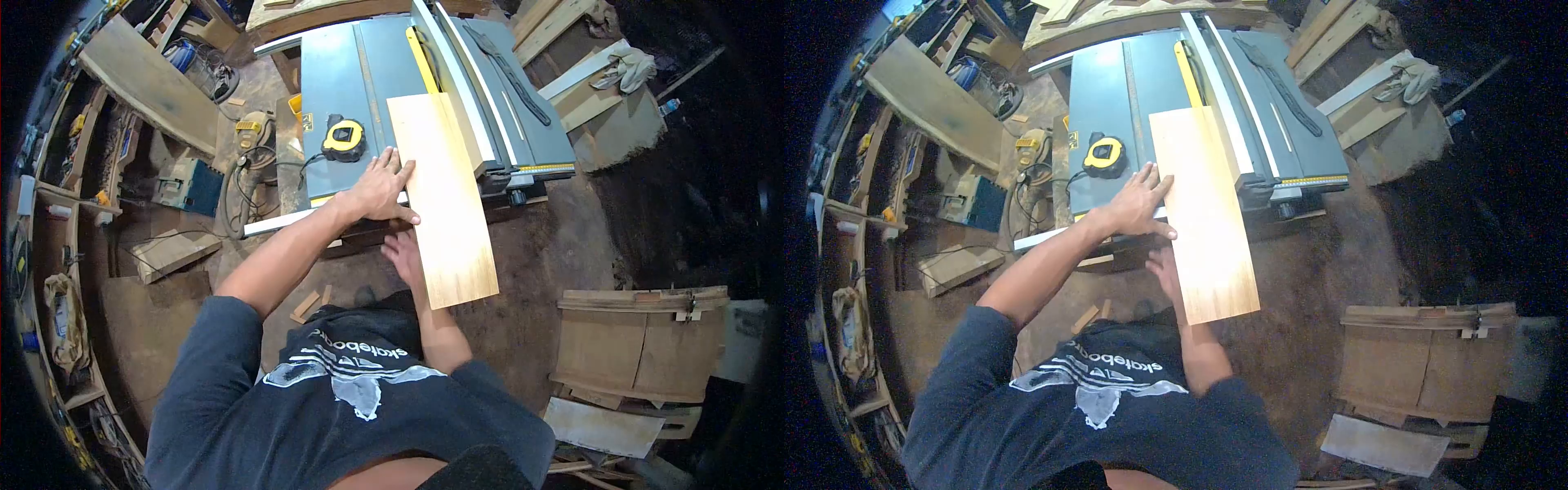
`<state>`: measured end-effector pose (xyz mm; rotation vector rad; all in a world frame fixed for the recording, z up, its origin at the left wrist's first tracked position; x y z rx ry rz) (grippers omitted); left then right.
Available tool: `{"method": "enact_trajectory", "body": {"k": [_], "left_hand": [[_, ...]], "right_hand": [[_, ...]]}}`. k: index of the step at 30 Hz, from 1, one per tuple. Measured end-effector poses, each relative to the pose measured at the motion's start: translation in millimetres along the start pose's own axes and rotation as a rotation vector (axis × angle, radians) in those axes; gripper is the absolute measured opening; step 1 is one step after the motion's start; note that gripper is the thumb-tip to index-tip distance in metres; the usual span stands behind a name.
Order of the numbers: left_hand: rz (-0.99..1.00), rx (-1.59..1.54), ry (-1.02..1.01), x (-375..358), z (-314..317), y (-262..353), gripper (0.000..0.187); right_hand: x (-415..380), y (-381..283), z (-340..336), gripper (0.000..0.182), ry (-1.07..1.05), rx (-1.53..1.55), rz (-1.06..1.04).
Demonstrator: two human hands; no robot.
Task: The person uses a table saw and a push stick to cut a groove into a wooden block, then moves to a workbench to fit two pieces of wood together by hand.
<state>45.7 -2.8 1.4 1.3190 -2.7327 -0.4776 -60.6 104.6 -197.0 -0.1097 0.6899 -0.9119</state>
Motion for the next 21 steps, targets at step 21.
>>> {"method": "enact_trajectory", "body": {"k": [21], "left_hand": [[-0.131,-0.021,-0.244,41.2,-28.8,-23.6,0.132]], "right_hand": [[-153.6,-19.8,21.8,0.033,0.117,-0.272,-0.198]]}}
Point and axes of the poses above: each hand's wrist, its own x-axis towards the middle knuckle, its own z-axis out of the palm, y = z × x, the point moved 6 cm from there along x, towards the middle knuckle, and after that the axes turned 8 degrees about z, right-handed, at the moved point
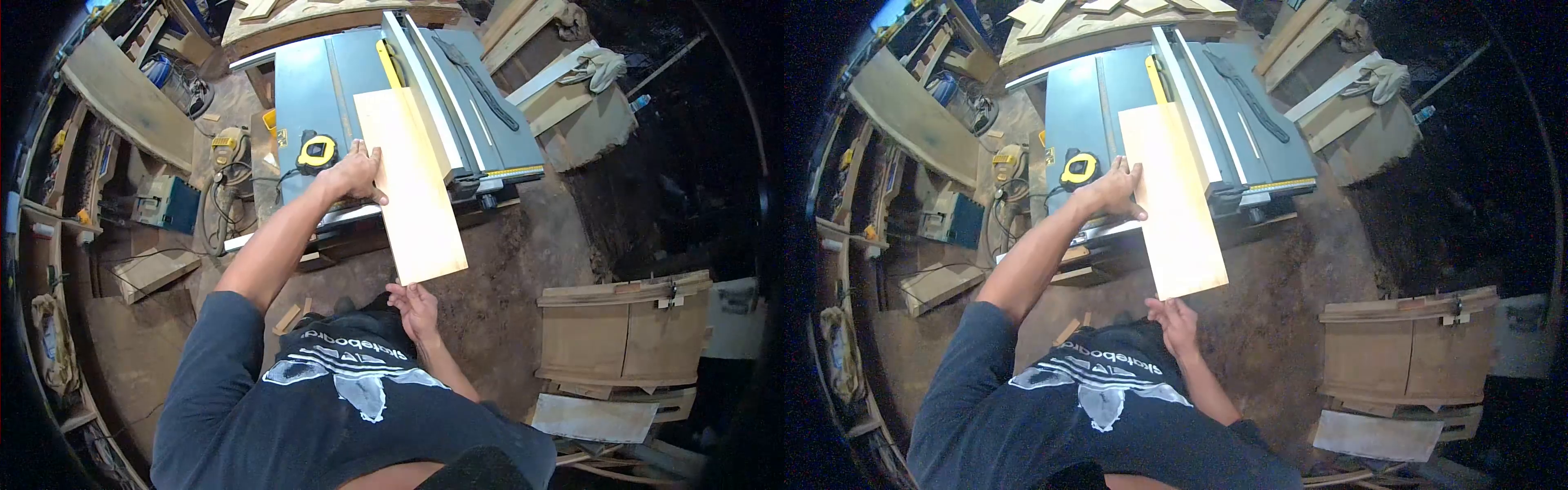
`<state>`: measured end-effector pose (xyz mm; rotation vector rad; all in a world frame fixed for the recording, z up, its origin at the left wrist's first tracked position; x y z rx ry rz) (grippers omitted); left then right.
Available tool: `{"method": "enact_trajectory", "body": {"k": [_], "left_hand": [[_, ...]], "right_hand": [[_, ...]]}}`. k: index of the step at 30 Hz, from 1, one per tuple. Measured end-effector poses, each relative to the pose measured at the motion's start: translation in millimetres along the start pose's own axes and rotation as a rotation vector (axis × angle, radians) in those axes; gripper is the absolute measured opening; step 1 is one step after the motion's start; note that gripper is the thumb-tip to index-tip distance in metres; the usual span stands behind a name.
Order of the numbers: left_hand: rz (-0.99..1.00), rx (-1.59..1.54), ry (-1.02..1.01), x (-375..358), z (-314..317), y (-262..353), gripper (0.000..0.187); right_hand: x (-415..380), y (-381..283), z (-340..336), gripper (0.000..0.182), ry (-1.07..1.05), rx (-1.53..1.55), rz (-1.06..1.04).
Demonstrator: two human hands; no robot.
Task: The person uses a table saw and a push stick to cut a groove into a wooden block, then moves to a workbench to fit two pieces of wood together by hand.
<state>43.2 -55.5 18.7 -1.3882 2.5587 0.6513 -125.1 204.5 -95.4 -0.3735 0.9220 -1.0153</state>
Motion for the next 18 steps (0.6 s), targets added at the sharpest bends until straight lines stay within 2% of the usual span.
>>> {"method": "enact_trajectory", "body": {"k": [2,11,18], "left_hand": [[-0.015,0.000,-0.016,5.9,-1.9,-4.7,0.132],[-0.065,0.005,-0.050,26.8,-5.9,-24.7,0.132],[-0.127,-0.004,-0.041,24.9,-24.0,-28.5,0.117]], "right_hand": [[8.7,3.1,-0.8,0.041,0.030,0.018,-0.029],[31.5,-3.8,17.0,0.039,0.070,0.025,-0.078],[49.4,-10.0,28.4,0.039,0.085,0.056,-0.089]]}}
Point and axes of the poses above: each hand's wrist, its own x-axis towards the middle knuckle, its own z-axis out of the palm, y = z × x, the point moved 6 cm from there along x, towards the middle knuckle, and after that the axes turned 8 degrees about z, right-handed, at the moved point
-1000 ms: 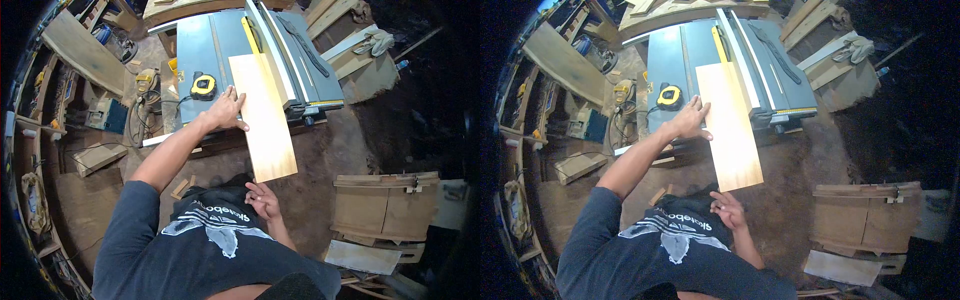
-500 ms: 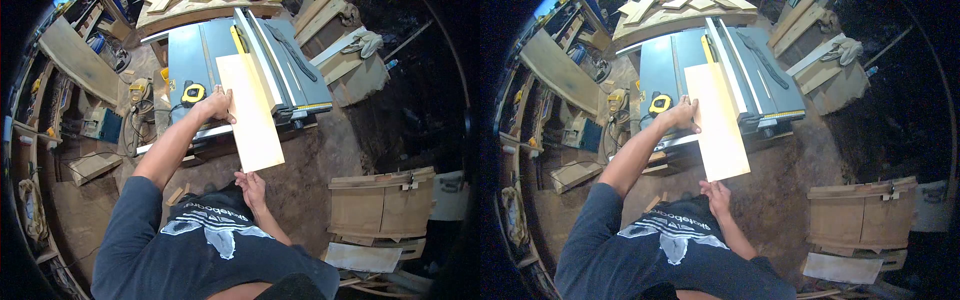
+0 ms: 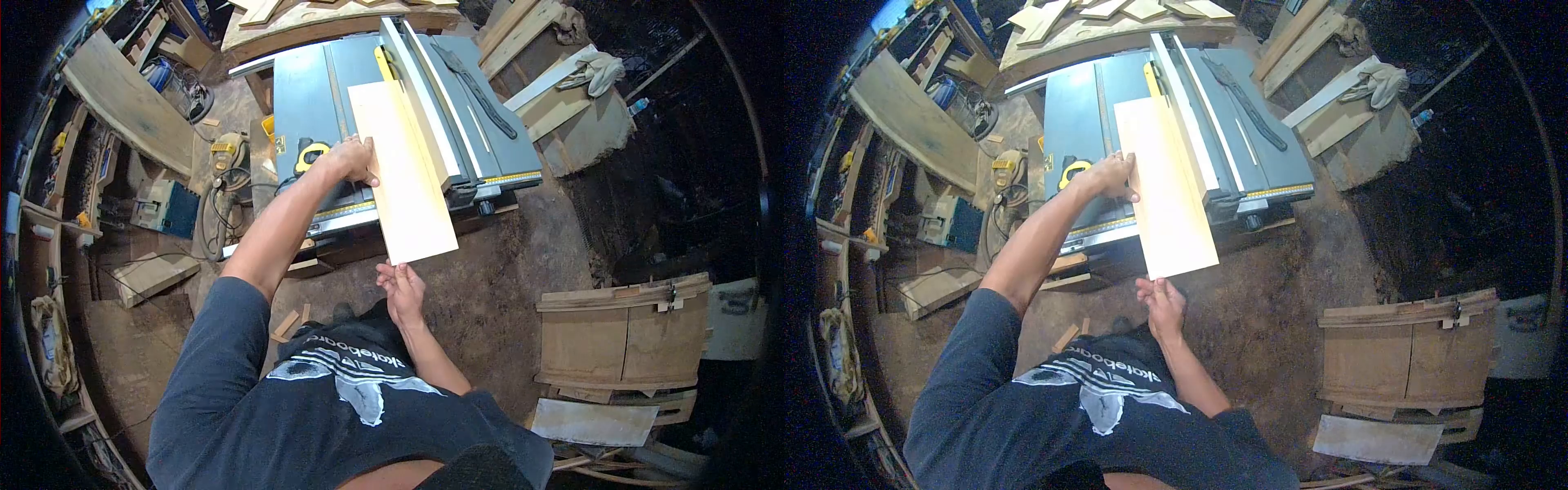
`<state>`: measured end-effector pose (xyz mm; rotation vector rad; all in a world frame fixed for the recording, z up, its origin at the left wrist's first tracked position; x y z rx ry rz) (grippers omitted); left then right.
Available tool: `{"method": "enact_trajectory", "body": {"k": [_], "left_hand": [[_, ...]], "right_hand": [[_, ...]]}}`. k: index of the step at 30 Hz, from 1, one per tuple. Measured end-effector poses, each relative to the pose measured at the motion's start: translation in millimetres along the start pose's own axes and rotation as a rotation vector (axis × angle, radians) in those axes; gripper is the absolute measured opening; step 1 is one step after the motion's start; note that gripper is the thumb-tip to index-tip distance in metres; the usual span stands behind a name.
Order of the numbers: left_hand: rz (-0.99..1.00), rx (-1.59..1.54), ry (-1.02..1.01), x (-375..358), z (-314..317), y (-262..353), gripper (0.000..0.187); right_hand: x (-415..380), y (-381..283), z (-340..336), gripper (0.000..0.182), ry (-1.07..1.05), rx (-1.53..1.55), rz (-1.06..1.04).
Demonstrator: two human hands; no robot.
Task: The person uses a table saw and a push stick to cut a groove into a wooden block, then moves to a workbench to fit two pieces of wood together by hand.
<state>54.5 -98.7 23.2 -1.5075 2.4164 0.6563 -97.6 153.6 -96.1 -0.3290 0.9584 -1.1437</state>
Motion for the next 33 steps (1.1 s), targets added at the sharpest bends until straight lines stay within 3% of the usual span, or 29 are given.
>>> {"method": "enact_trajectory", "body": {"k": [5,7,13,17,23,30,33], "left_hand": [[-0.005,0.002,0.013,-0.8,-7.6,-3.9,0.101],[0.044,0.041,0.070,4.3,-4.8,-8.1,0.085],[0.056,0.118,0.126,0.2,11.5,-5.4,0.079],[0.081,0.166,0.092,-11.6,25.5,7.7,0.081],[0.213,0.112,0.121,-54.9,47.4,39.2,0.108],[0.275,0.064,0.328,-55.5,52.6,35.1,0.096],[0.273,0.152,0.287,-50.7,47.7,34.0,0.092]], "right_hand": [[16.9,0.7,6.3,0.039,0.006,0.019,-0.014],[23.4,0.6,9.7,0.039,0.014,0.025,-0.017],[43.6,-0.8,19.3,0.030,0.058,0.079,-0.038],[53.0,-3.5,24.7,0.027,0.133,0.083,-0.001],[68.9,-10.0,34.1,0.029,0.232,0.059,0.057],[78.5,-23.1,48.6,0.039,0.350,0.018,0.192],[82.5,-25.2,44.9,0.042,0.386,-0.012,0.246]]}}
Point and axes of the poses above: each hand's wrist, its own x-axis towards the middle knuckle, its own z-axis out of the palm, y = z × x, the point moved 6 cm from there along x, towards the middle knuckle, and after that the axes turned 8 degrees about z, right-handed, at the moved point
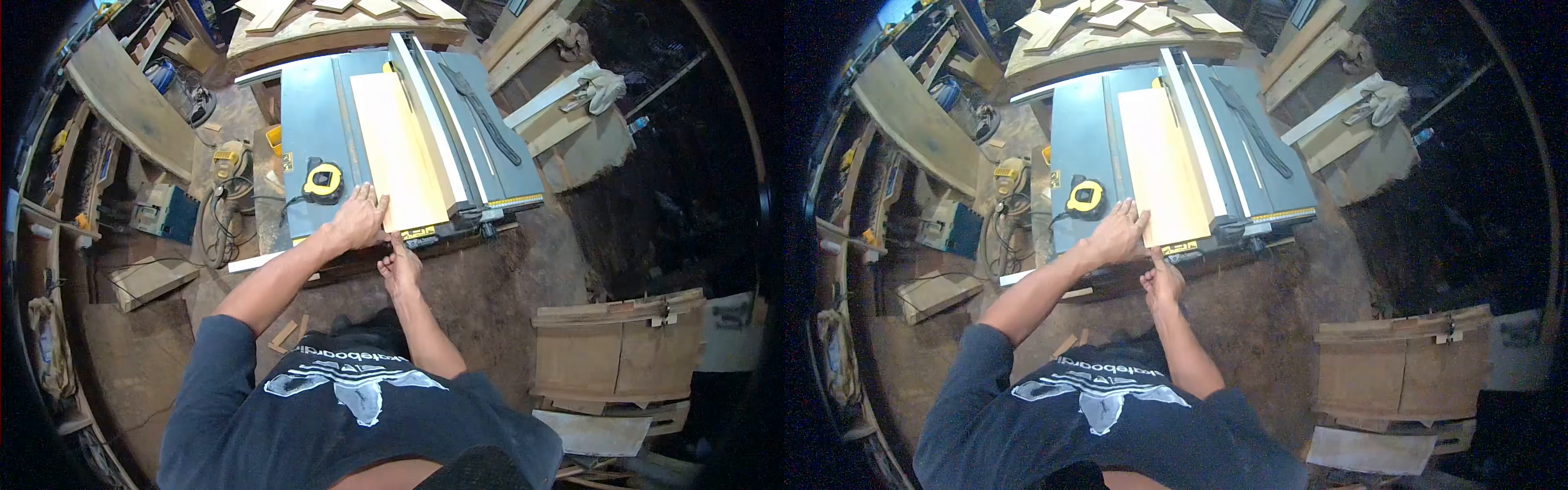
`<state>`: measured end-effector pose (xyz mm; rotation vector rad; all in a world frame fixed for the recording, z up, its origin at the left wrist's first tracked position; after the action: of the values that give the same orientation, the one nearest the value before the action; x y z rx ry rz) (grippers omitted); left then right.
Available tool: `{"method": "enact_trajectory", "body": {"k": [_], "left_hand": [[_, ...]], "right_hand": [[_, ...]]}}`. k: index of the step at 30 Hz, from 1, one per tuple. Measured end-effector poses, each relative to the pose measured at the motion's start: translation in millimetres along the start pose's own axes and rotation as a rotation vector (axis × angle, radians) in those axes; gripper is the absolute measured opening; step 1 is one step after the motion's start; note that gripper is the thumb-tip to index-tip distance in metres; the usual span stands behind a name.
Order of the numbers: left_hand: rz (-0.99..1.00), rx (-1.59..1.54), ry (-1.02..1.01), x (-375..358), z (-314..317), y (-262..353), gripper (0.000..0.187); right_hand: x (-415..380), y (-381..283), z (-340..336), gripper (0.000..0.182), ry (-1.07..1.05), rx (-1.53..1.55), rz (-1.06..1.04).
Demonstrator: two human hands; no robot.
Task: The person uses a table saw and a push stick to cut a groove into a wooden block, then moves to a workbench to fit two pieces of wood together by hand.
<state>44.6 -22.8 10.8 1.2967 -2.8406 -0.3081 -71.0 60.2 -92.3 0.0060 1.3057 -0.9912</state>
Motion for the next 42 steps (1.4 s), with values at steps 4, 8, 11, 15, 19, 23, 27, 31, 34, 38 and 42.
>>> {"method": "enact_trajectory", "body": {"k": [4,8,11,15,19,23,27,31,34,38,42], "left_hand": [[0.008,0.061,0.046,1.3,0.4,0.6,0.089],[-0.020,0.080,0.029,10.0,-2.4,-7.6,0.087],[-0.039,0.066,0.020,14.1,-4.0,-14.9,0.088],[-0.070,0.059,-0.010,19.9,-9.1,-21.4,0.087],[-0.098,0.052,-0.024,27.1,-11.0,-29.0,0.085],[-0.115,0.035,0.001,32.0,-17.0,-37.0,0.081],[-0.130,0.010,-0.005,37.0,-19.8,-46.2,0.078],[-0.165,0.002,0.065,44.0,-20.2,-60.6,0.077],[-0.178,-0.010,0.021,47.7,-26.3,-65.2,0.078],[-0.193,0.004,0.023,51.8,-27.6,-76.3,0.079],[-0.228,0.016,0.080,58.8,-24.4,-88.0,0.079]], "right_hand": [[7.8,1.1,-9.3,0.043,-0.007,0.063,0.085],[18.0,3.2,-28.9,0.043,-0.130,-0.035,0.029],[26.9,11.8,-45.8,0.041,-0.126,-0.111,-0.004],[28.2,25.6,-58.9,0.038,-0.101,-0.152,-0.012],[36.0,40.8,-65.9,0.034,-0.121,-0.165,-0.012],[56.6,57.0,-63.1,0.034,-0.144,-0.182,0.043],[81.3,71.0,-45.9,0.042,-0.134,-0.171,0.089],[133.7,81.1,-35.9,0.046,-0.069,-0.189,0.089],[158.3,80.3,-31.8,0.044,-0.064,-0.153,0.063],[182.8,84.9,-19.3,0.047,-0.148,-0.144,0.018],[169.2,80.5,-12.8,0.048,-0.029,-0.072,0.027]]}}
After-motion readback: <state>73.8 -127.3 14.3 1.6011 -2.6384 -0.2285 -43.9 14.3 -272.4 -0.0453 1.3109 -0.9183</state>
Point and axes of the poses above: each hand's wrist, its own x-axis towards the middle knuckle, its own z-axis out of the palm, y = z × x, the point moved 6 cm from there along x, towards the middle knuckle, and after that the axes turned 8 degrees about z, right-handed, at the moved point
